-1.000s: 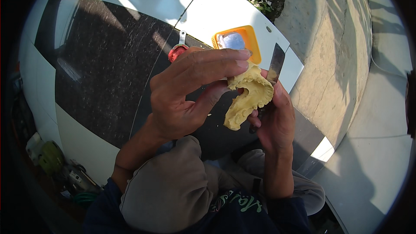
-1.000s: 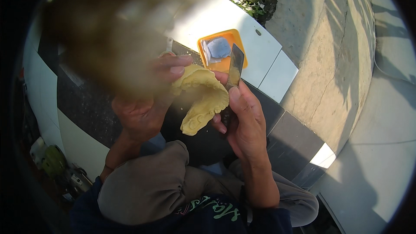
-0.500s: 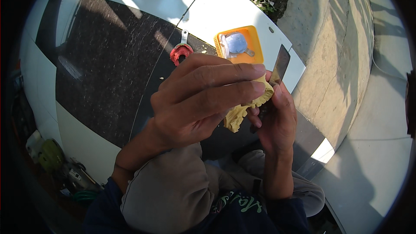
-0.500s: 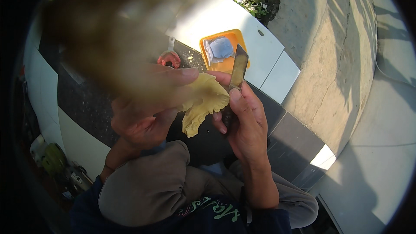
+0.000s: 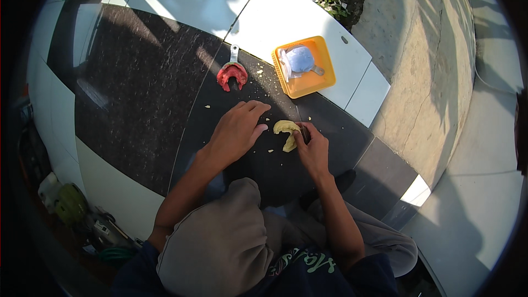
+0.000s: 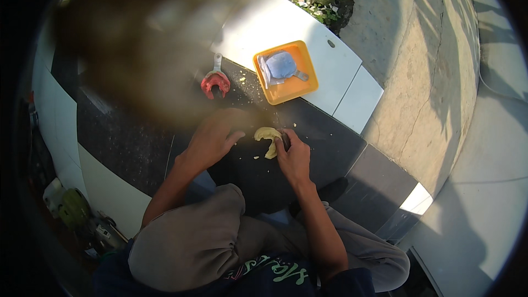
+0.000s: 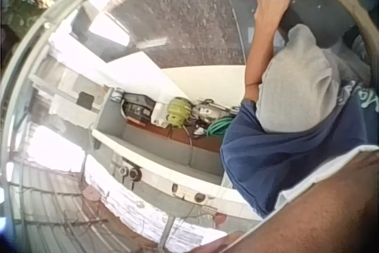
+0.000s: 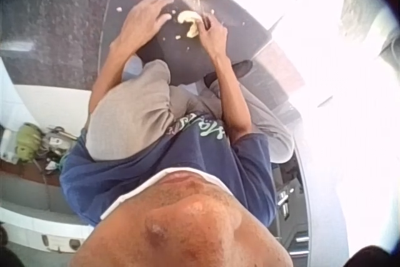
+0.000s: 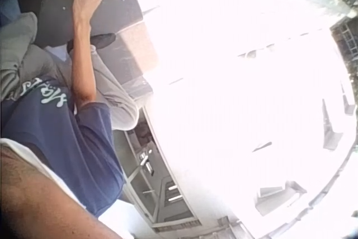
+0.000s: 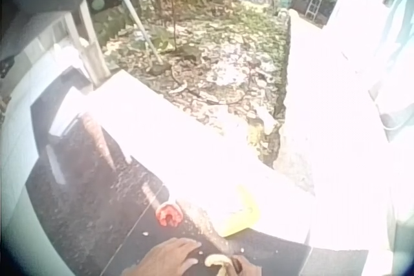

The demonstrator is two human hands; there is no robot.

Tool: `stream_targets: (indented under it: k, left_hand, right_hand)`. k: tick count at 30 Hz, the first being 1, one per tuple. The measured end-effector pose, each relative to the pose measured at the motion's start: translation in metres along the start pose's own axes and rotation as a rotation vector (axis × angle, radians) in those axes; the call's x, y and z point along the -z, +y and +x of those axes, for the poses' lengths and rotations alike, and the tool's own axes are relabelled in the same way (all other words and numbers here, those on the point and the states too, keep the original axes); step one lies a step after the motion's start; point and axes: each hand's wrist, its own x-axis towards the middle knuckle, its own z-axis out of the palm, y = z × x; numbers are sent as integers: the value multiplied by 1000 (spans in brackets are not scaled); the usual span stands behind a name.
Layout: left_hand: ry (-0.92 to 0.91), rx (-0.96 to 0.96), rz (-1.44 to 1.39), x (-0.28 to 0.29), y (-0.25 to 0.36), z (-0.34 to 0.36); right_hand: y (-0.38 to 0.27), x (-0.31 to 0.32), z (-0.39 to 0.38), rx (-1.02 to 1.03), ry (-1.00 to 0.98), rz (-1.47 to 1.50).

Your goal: Trimming and refining a yellow dental plaster model using a knife and spatula.

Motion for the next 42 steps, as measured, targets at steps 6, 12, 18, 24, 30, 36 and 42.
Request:
stream_targets:
  k: [6,12,18,24,30,36,42]
  left_hand:
    - [114,96,37,-4,-12,6]
    - [354,355,-36,-13,-36,13]
    - [586,399,-5,-22,-54,4]
    - [747,506,153,-28,-49,-65]
    - [653,1407,-693,-42,32,-216]
    - [989,1353,-269,19,203,-288]
    - [1382,687,-464,109,392,-209]
  right_hand:
    - [32,-11,20,170,181,-66]
    - [44,-9,29,45,267,71]
    - [75,24,31,100,512,-131]
    - [58,17,32,53,436,-323]
    - [44,69,6,196,223,-269]
    - [-133,104,-60,85,-442,-421]
    - [-297,140,-261,-303,-1187,346]
